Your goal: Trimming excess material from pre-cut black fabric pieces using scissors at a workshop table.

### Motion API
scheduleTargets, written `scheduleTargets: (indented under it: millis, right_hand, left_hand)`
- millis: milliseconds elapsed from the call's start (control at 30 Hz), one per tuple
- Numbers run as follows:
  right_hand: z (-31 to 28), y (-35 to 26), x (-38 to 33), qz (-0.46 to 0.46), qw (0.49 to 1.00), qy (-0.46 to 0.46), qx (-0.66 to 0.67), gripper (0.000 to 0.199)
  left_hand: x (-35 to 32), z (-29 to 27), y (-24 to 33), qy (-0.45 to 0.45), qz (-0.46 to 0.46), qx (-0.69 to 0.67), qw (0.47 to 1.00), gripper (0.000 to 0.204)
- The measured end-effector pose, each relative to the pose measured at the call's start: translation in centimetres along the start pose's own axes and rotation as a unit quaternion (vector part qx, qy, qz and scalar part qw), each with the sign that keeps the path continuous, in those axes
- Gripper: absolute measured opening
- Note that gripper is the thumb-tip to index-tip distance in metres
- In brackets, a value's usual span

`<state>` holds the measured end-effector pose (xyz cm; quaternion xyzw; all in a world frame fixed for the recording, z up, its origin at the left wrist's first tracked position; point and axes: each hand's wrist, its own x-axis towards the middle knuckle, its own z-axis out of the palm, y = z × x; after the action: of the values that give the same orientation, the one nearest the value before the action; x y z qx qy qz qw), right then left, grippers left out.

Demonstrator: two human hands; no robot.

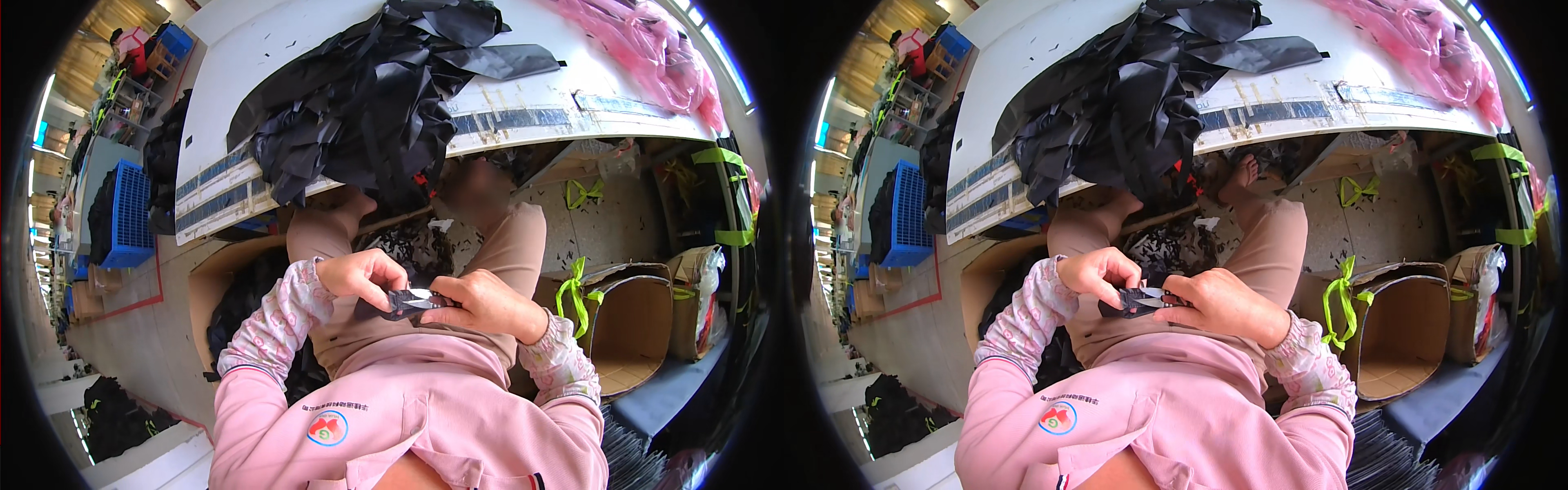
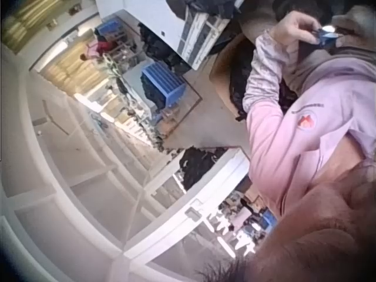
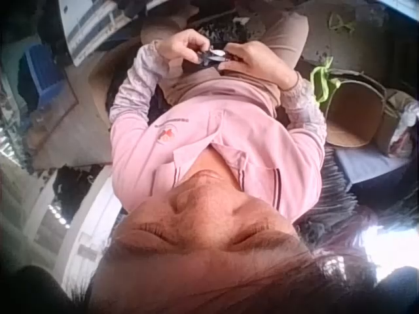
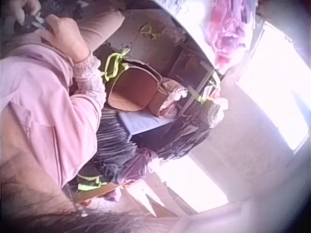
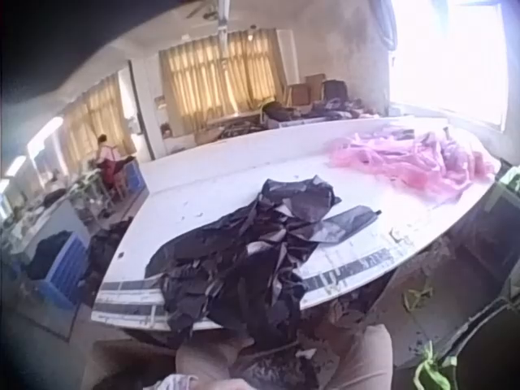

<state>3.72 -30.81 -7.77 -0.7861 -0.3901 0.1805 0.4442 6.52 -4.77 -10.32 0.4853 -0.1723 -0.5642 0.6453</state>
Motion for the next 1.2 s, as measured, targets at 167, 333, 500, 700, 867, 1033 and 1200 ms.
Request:
scheduleTargets:
  millis: [167,333,500,700,867,1033,1200]
  right_hand:
    - [0.4,0.3,0.3,-0.024,0.999,-0.019,-0.015,0.035]
    - [0.3,0.1,0.6,-0.014,0.999,-0.037,-0.016,0.037]
    - [0.2,0.4,0.4,-0.015,0.999,-0.036,-0.038,0.036]
    - [0.0,0.2,0.7,-0.015,0.997,-0.070,-0.009,0.036]
    - [-0.2,0.1,1.0,-0.037,0.997,-0.066,-0.009,0.035]
    - [-0.8,0.8,0.9,-0.030,0.996,-0.077,-0.027,0.034]
    - [-0.3,1.1,0.8,-0.043,0.997,-0.065,0.013,0.034]
  left_hand:
    - [0.6,0.1,0.4,-0.047,-0.029,0.027,0.998,0.010]
    - [0.7,0.0,0.1,-0.075,-0.016,0.029,0.997,0.010]
    - [0.8,-0.1,0.0,-0.079,-0.009,0.043,0.996,0.009]
    - [0.9,0.3,0.3,-0.082,-0.026,0.031,0.996,0.008]
    - [1.1,0.0,0.2,-0.086,-0.042,0.027,0.995,0.008]
    - [1.0,-0.2,-0.1,-0.081,-0.023,0.023,0.996,0.008]
    - [1.1,-0.4,-0.5,-0.088,-0.019,0.005,0.996,0.008]
